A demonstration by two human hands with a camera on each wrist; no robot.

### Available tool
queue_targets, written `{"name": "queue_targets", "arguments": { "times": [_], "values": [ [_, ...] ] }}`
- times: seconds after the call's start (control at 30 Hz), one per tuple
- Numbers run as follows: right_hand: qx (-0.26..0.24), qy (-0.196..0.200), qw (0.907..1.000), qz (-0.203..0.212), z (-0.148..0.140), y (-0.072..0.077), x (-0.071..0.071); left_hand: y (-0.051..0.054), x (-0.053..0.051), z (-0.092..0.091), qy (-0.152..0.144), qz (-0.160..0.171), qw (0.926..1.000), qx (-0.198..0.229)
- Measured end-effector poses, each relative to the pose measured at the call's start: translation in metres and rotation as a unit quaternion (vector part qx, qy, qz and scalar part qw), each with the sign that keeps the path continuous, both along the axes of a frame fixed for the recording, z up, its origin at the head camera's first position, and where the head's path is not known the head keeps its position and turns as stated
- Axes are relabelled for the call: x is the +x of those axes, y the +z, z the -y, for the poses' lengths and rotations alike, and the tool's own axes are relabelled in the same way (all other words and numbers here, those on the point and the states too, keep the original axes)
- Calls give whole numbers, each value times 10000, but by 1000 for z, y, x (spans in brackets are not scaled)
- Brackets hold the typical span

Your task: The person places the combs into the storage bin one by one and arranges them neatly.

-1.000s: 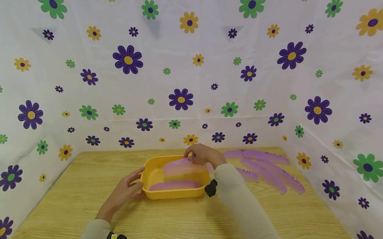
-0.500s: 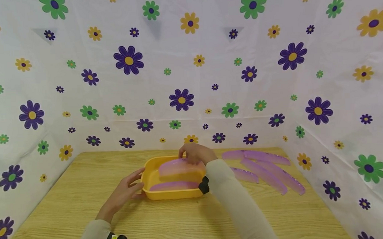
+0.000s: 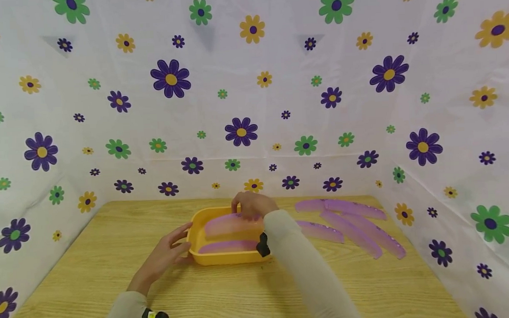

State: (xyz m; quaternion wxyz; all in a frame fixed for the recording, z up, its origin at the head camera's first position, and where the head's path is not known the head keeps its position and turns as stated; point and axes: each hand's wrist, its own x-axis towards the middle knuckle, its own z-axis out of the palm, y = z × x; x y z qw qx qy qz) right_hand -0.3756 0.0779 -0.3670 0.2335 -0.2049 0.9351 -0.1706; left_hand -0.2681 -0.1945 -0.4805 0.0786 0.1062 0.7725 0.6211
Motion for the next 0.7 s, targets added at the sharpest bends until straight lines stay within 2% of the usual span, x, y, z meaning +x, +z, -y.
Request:
{"name": "queue_targets", "arguments": {
  "times": [0.17, 0.4, 0.7],
  "values": [
    [-55, -181, 9995, 259, 4, -6, -2, 0, 0, -1, 45, 48, 10000, -9],
    [-19, -23, 9999, 144, 7, -13, -3, 3, 1, -2, 136, 62, 9999, -59],
    [99, -229, 9997, 59, 7, -25, -2, 1, 1, -1, 112, 53, 9999, -59]
  ]
}}
